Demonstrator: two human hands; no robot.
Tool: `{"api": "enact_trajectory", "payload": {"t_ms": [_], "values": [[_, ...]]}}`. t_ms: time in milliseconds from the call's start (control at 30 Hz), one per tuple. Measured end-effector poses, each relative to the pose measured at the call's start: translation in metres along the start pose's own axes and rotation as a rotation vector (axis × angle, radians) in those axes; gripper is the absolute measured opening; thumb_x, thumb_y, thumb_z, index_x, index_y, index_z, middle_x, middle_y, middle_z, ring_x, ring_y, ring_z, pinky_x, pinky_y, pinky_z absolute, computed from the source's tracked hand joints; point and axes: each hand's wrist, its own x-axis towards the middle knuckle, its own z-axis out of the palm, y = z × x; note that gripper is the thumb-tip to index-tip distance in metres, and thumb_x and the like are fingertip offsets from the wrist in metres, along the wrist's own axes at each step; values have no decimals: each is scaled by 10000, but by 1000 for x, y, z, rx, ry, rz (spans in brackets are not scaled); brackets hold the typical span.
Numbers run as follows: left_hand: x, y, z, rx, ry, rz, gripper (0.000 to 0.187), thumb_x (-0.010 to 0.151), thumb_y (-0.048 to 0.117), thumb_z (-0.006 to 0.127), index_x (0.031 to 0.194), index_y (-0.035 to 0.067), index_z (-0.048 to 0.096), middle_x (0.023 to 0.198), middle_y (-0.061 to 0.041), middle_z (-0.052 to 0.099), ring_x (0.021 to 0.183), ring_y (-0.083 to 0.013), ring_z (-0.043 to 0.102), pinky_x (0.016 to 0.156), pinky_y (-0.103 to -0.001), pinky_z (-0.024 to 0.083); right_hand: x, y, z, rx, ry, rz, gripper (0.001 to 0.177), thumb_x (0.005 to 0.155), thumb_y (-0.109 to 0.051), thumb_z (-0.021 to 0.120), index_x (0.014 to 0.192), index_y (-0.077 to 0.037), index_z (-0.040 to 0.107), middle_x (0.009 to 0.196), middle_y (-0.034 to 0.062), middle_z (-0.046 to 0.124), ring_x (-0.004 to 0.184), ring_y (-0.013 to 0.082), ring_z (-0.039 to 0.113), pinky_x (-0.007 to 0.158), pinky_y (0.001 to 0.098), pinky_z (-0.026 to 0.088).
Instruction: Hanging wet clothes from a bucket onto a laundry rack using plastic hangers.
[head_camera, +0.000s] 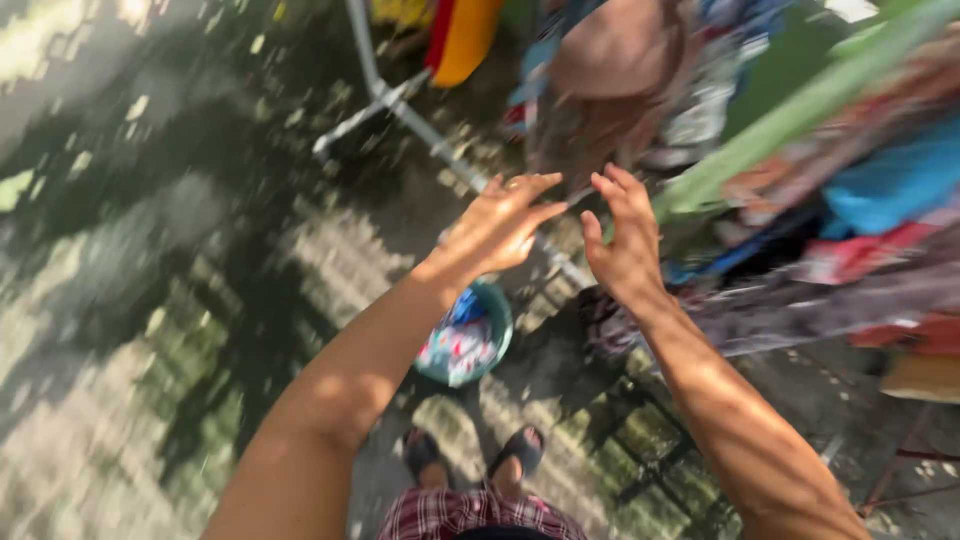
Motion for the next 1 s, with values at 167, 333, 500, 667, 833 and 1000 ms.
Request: {"api": "enact_trajectory", "payload": {"t_ms": [167, 333, 500, 667, 833, 1000], "values": [[-125, -73, 88, -69, -117, -351, 456, 827, 126, 686, 1278, 197, 690, 1509, -71, 515, 1319, -303, 547, 1064, -515, 446, -59, 73, 148, 57, -185, 100, 443, 879, -44, 696, 1311, 15, 611, 1380, 238, 590, 1311, 407, 555, 1133, 447, 431], [-230, -101, 187, -104, -293, -707, 507, 846, 101, 653, 1341, 208, 670, 1464, -91, 546, 1265, -311, 573, 1058, -465, 472, -152, 134, 283, 199, -311, 179, 424, 866, -69, 707, 1271, 7, 607, 1311, 230, 632, 1243, 398, 608, 1100, 446, 473], [-300, -126, 284, -146, -306, -904, 495, 837, 91, 659, 1331, 121, 646, 1423, -112, 563, 1238, -310, 581, 1044, -450, 469, -239, 200, 384, 194, -398, 263, 427, 847, -71, 707, 1259, 3, 625, 1279, 229, 652, 1183, 420, 632, 1040, 439, 509], [-342, -156, 379, -231, -232, -960, 446, 833, 104, 677, 1279, 94, 666, 1377, -118, 592, 1220, -340, 589, 1015, -447, 493, -304, 268, 481, 102, -582, 411, 452, 816, -45, 712, 1256, 20, 632, 1279, 249, 642, 1187, 432, 614, 1033, 446, 483], [-369, -173, 458, -310, -238, -1085, 372, 852, 92, 664, 1220, 107, 713, 1294, -122, 639, 1159, -340, 629, 978, -438, 520, -385, 327, 601, 153, -518, 147, 525, 776, 0, 669, 1300, -6, 650, 1258, 232, 659, 1205, 421, 615, 1049, 429, 481], [-384, -179, 496, -488, -179, -1139, 413, 829, 88, 681, 1240, 49, 686, 1076, -151, 714, 992, -363, 682, 851, -464, 548, -405, 349, 708, 323, -717, 396, 652, 722, -25, 744, 1370, -21, 679, 1241, 359, 604, 1167, 513, 560, 981, 480, 477]]}}
